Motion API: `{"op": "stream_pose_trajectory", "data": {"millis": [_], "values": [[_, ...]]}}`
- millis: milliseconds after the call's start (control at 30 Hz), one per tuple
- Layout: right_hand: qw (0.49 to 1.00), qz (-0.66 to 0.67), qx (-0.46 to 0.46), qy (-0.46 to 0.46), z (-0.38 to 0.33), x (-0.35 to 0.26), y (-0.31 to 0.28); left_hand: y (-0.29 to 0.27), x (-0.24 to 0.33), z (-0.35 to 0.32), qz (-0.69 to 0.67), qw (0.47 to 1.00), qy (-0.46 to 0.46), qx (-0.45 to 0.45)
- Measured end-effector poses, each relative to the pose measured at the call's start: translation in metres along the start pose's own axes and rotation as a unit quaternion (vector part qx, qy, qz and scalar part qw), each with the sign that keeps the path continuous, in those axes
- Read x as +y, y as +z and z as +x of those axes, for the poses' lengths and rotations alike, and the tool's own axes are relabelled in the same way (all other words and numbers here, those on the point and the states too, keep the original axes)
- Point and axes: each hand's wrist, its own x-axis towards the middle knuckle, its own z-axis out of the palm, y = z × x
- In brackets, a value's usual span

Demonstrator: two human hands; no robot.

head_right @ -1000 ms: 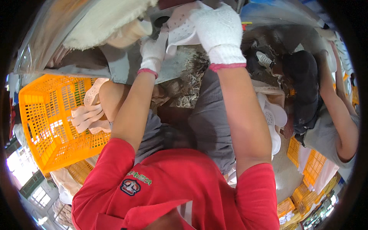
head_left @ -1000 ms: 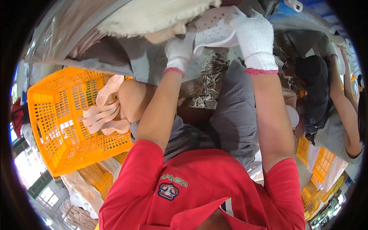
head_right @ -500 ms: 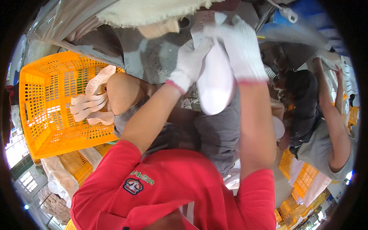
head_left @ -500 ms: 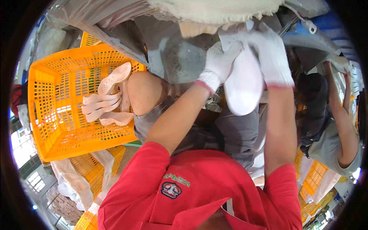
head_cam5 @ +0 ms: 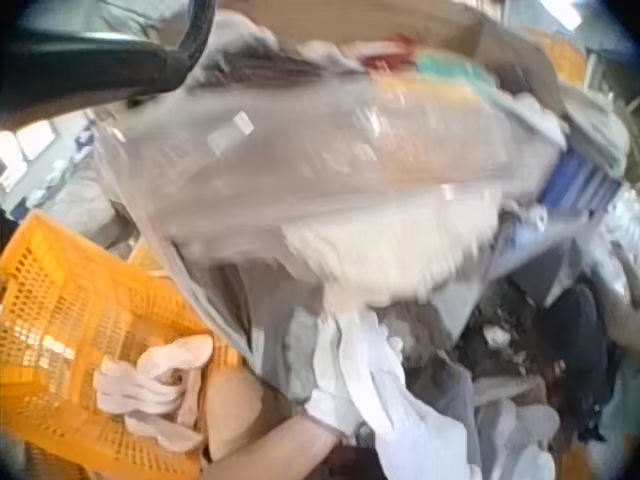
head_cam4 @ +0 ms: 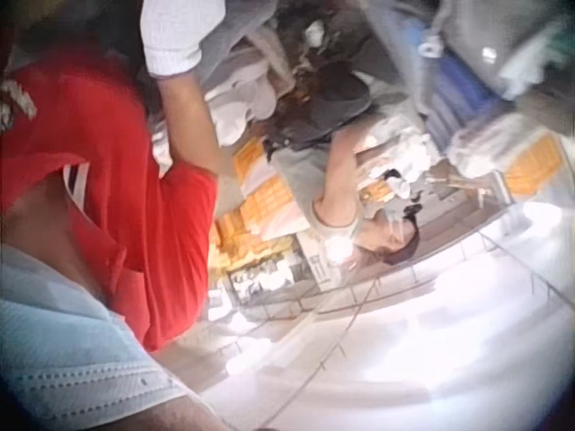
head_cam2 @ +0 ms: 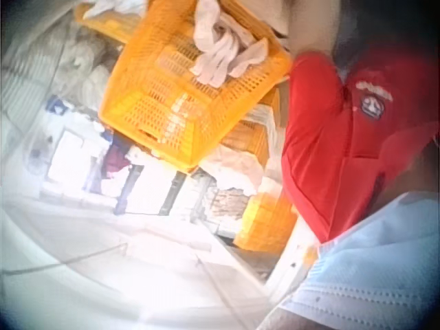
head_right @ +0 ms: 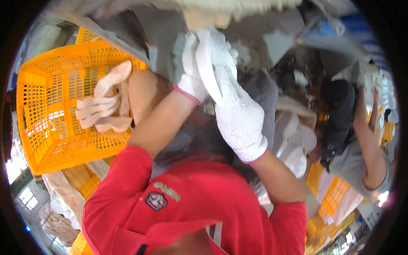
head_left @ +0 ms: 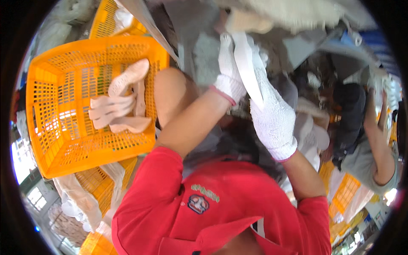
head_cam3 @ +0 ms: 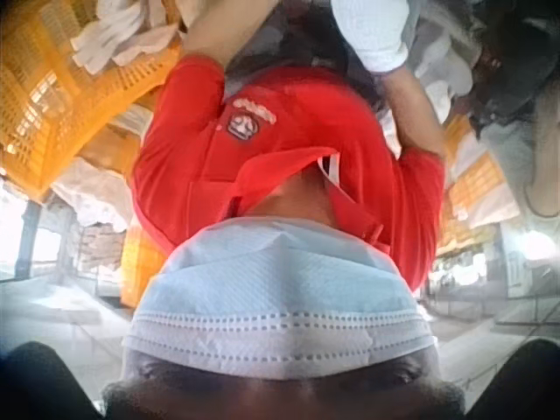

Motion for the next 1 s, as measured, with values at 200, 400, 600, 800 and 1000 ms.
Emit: {"op": "stream_pose_trajectory", "data": {"millis": [200,400,600,800,1000], "values": [[0.996,-0.035,-0.030,0.070,0.067,0.013,0.004,-0.017,0.016,0.067,0.235,0.956,0.120,0.131],[1.000,-0.004,0.009,0.010,0.063,0.011,0.002,-0.022,0.018,0.050,0.312,0.935,0.163,0.044],[0.976,-0.034,0.210,-0.036,0.078,0.017,0.014,-0.007,0.027,0.044,0.642,0.741,0.105,0.168],[0.966,0.193,-0.090,0.147,0.083,0.020,0.012,0.006,0.003,0.017,0.065,0.989,-0.046,0.122],[0.974,0.211,-0.034,0.074,0.070,0.009,0.013,0.006,0.025,0.061,0.043,0.999,0.003,0.001]]}}
